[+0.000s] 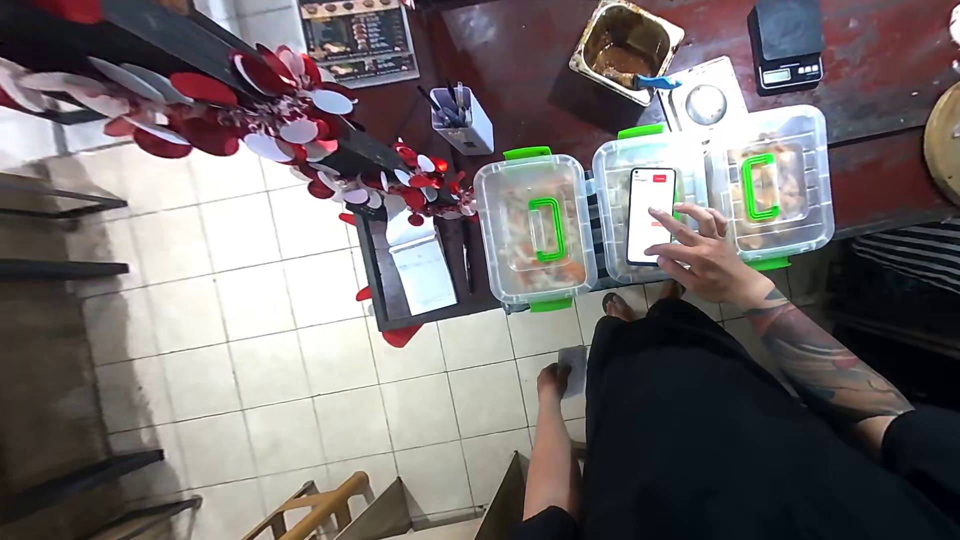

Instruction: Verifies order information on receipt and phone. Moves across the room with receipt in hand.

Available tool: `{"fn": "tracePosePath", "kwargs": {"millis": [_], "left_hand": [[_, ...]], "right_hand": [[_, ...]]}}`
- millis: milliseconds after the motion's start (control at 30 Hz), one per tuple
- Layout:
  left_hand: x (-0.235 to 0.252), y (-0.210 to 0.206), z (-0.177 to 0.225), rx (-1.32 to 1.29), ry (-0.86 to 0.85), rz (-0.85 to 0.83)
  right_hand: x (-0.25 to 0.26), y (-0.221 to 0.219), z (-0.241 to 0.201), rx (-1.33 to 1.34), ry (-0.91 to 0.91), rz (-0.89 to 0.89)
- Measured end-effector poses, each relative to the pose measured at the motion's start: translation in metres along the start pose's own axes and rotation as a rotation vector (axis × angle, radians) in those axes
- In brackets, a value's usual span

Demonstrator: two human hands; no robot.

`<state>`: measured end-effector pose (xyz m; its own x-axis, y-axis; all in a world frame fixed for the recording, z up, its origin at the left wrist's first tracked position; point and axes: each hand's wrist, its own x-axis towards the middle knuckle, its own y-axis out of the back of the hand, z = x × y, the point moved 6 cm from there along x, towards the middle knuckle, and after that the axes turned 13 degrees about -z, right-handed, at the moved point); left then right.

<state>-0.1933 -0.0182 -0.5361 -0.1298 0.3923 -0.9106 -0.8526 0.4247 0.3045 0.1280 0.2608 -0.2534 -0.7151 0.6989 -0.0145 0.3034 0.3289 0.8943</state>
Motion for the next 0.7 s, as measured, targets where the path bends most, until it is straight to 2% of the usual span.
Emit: {"fn": "tracePosePath", "kwargs": {"millis": [133, 433, 700], "left_hand": [[0.000, 0.001, 0.002, 0.015, -0.001, -0.011], [-0.001, 0.000, -0.001, 0.009, 0.014, -0.010], [-0.001, -0.004, -0.002, -0.006, 0.019, -0.012]], "right_hand": [[0.007, -0.004, 0.001, 0.008, 0.003, 0.004], [0.021, -0.002, 0.000, -0.027, -0.111, -0.083], [0.020, -0.007, -0.002, 0.048, 0.041, -0.058]]}}
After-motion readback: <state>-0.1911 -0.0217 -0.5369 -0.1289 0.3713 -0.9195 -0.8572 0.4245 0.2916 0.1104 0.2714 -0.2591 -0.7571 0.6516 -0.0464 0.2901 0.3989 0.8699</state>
